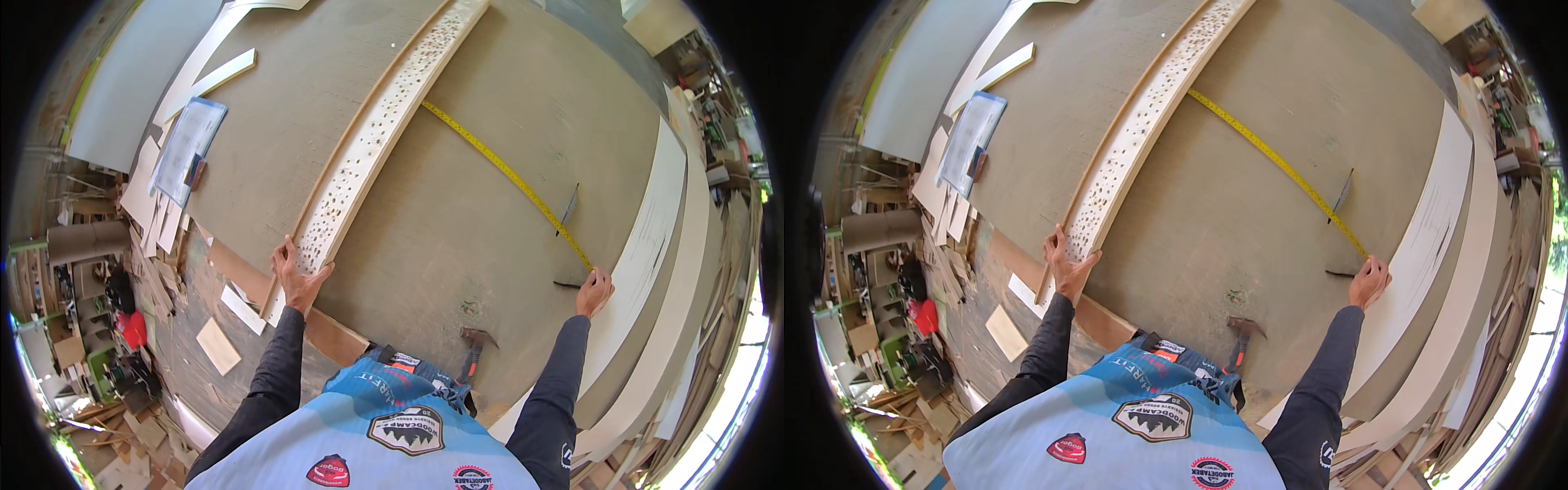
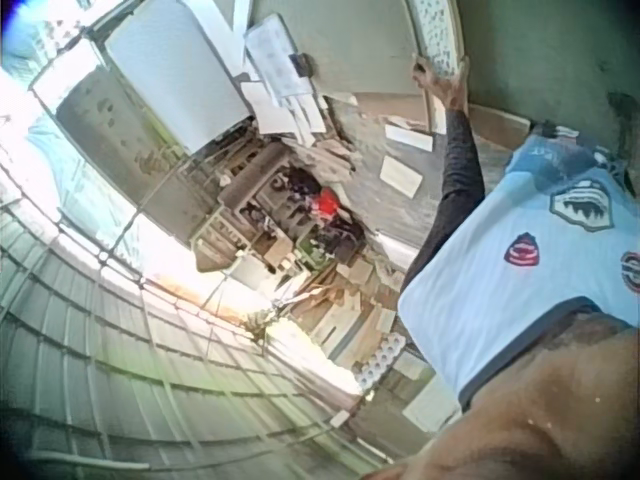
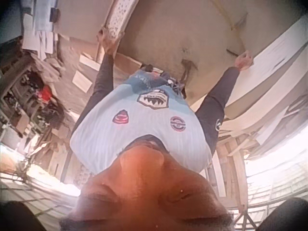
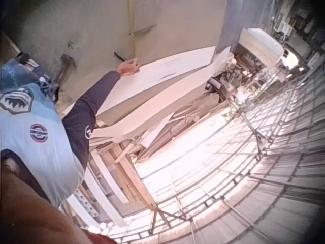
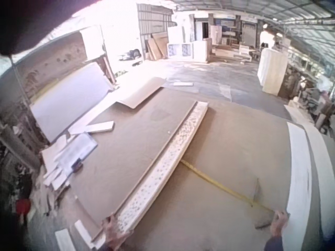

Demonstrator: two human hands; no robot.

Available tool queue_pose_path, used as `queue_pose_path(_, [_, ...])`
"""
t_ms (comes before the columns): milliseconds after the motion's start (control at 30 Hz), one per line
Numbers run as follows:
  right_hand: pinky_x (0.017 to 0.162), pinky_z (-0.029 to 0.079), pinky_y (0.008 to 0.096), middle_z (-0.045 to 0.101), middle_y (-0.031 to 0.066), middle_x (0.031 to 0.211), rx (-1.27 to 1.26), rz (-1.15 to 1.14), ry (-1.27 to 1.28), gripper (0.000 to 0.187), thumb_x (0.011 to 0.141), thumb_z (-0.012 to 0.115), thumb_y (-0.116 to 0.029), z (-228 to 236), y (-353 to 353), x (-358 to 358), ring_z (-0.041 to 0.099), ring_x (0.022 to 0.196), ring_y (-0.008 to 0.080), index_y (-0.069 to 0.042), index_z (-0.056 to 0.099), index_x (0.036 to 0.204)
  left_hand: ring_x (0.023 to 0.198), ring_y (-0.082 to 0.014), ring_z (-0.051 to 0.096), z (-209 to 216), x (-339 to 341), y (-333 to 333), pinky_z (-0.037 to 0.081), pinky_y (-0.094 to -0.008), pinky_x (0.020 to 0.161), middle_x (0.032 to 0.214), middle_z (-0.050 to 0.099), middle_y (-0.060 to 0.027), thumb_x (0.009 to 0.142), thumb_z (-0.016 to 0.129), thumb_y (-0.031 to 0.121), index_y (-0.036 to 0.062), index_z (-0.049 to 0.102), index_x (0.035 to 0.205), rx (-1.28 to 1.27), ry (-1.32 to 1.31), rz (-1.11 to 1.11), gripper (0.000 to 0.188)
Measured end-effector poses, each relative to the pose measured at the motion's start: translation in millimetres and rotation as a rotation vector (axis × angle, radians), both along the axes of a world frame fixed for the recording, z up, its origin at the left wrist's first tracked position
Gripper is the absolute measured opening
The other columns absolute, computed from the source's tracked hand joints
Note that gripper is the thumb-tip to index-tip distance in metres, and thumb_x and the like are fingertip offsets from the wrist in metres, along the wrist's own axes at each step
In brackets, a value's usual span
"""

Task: The person hammers a wooden plank into a larger panel, moves several white boards aside, and then uses a tape measure and pencil to mark the large panel.

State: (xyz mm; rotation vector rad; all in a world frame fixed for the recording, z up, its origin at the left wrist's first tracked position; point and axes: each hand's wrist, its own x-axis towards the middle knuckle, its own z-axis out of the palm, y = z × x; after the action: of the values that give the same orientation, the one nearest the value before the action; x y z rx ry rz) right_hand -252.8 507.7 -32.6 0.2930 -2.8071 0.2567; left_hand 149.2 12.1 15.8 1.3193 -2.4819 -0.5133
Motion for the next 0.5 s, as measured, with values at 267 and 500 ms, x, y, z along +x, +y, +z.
queue_pose_path(267, [0.085, 0.045, 0.0403, 0.06, 0.0072, 0.101, 0.024, 0.025, 0.048, 0.017, 0.089, 0.058, -0.011, 11.0, -3.9, 17.6, 0.052, 0.096, 0.0285, -0.009, 0.069, 0.102, 0.118, -0.0332, 0.04, -8.5, 5.3, -6.0, 0.026, -0.0463, 0.105, 0.12, 0.046, -0.0164, 0.05, 0.084, 0.042, -0.0009, 0.035, 0.143, -0.041, 0.0, 0.035, 0.113])
queue_pose_path(500, [0.084, 0.045, 0.0406, 0.06, 0.0071, 0.101, 0.093, -0.129, 0.063, 0.018, 0.091, 0.056, -0.013, 26.6, -8.7, 24.3, 0.052, 0.096, 0.0285, -0.011, 0.069, 0.103, 0.119, -0.033, 0.041, -8.2, 10.3, 10.9, 0.027, -0.0472, 0.105, 0.123, 0.046, -0.0164, 0.051, 0.086, 0.038, 0.0006, 0.034, 0.145, -0.043, 0.041, 0.028, 0.114])
